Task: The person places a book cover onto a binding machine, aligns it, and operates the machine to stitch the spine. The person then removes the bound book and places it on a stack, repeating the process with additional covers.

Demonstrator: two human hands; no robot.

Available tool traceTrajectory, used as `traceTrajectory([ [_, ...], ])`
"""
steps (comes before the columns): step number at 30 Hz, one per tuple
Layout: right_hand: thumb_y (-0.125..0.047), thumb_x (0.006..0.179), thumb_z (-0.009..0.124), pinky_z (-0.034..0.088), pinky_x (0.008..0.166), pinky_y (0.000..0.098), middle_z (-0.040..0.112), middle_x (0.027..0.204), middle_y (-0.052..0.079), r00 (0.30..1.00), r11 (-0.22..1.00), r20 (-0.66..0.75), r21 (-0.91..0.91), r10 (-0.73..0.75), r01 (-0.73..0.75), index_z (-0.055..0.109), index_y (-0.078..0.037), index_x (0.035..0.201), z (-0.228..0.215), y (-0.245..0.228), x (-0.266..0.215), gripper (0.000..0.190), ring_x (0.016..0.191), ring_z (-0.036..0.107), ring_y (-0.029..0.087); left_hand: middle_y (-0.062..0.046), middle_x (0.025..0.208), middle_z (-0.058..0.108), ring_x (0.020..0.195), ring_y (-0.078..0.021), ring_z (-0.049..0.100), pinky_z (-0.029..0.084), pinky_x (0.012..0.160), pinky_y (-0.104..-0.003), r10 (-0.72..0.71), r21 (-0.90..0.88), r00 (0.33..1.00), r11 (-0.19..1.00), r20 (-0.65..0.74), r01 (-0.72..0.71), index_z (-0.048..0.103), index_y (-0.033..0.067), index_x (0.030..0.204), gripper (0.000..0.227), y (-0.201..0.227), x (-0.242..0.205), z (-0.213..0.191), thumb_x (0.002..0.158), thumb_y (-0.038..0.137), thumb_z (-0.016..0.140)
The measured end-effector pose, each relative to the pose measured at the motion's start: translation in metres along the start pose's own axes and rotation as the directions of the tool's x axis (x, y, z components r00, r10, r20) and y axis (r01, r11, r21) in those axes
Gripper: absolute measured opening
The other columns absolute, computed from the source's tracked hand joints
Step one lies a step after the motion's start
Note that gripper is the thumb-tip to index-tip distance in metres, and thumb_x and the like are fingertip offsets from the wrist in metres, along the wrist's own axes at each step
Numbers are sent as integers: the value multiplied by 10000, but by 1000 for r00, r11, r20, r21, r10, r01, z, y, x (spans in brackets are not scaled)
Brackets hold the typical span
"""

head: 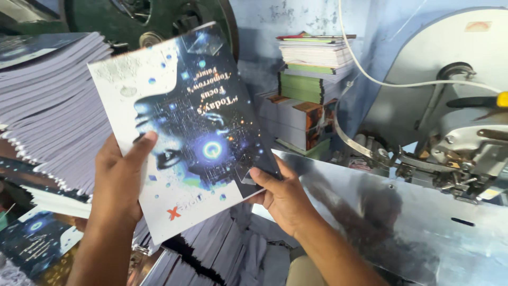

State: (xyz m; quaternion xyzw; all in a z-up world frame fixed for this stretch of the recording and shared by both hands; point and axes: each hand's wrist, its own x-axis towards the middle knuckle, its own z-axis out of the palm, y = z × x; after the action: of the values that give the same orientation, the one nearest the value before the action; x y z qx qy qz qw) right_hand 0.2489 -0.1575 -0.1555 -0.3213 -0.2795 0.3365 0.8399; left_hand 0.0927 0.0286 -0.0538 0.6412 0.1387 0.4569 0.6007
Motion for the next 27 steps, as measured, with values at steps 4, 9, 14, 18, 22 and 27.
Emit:
traceTrajectory([
  [4, -111, 921, 688, 636, 740, 427, 715, 1179, 118, 999, 999, -31, -29, 15, -16, 552, -51, 1411, -15, 4, -5, 512, 970, 742, 242, -109, 1099, 720, 918, -173, 703, 574, 790, -328, -51, -94, 997, 994, 53, 56, 637, -17, 1249, 315, -16, -2, 3, 941, 54, 633],
  [9, -88, 872, 680, 625, 770, 450, 728, 1171, 80, 994, 994, -55, 42, 98, -96, 565, -79, 1377, -32, 11, -8, 518, 994, 739, 230, -104, 1126, 717, 962, -165, 687, 556, 840, -320, -15, -80, 996, 997, 87, 22, 625, -3, 1274, 336, -27, -1, 13, 940, 31, 630],
  [14, 37, 841, 705, 590, 880, 399, 742, 1060, 116, 989, 989, -90, -74, 120, -127, 656, 31, 1219, -61, 18, -10, 381, 963, 726, 236, -96, 1121, 730, 1007, -147, 678, 547, 900, -319, -5, 97, 984, 995, 177, -13, 632, 16, 1277, 364, -36, 2, 25, 913, 23, 642],
  [18, 7, 816, 693, 577, 832, 387, 751, 990, 105, 988, 992, -124, -78, 87, -97, 675, 1, 1108, -87, 11, -14, 293, 900, 721, 215, -71, 1115, 732, 1037, -127, 675, 550, 901, -308, 13, 184, 932, 979, 363, -86, 644, 36, 1277, 378, -44, 10, 37, 900, 35, 667],
  [22, -18, 851, 694, 564, 827, 384, 740, 994, 104, 974, 985, -224, -156, 31, -67, 677, 12, 1085, -110, -12, -20, 236, 894, 713, 211, -74, 1079, 744, 976, -124, 674, 544, 867, -297, -53, 191, 856, 980, 514, -54, 662, 26, 1258, 365, -53, 20, 56, 894, 44, 678],
  [27, -51, 867, 662, 584, 818, 395, 755, 992, 101, 964, 979, -263, -204, -34, -21, 675, -2, 1055, -136, -36, -34, 195, 892, 719, 215, -56, 1042, 750, 935, -101, 680, 547, 838, -279, -100, 255, 773, 964, 626, -82, 687, 26, 1219, 339, -58, 33, 82, 884, 74, 704],
])
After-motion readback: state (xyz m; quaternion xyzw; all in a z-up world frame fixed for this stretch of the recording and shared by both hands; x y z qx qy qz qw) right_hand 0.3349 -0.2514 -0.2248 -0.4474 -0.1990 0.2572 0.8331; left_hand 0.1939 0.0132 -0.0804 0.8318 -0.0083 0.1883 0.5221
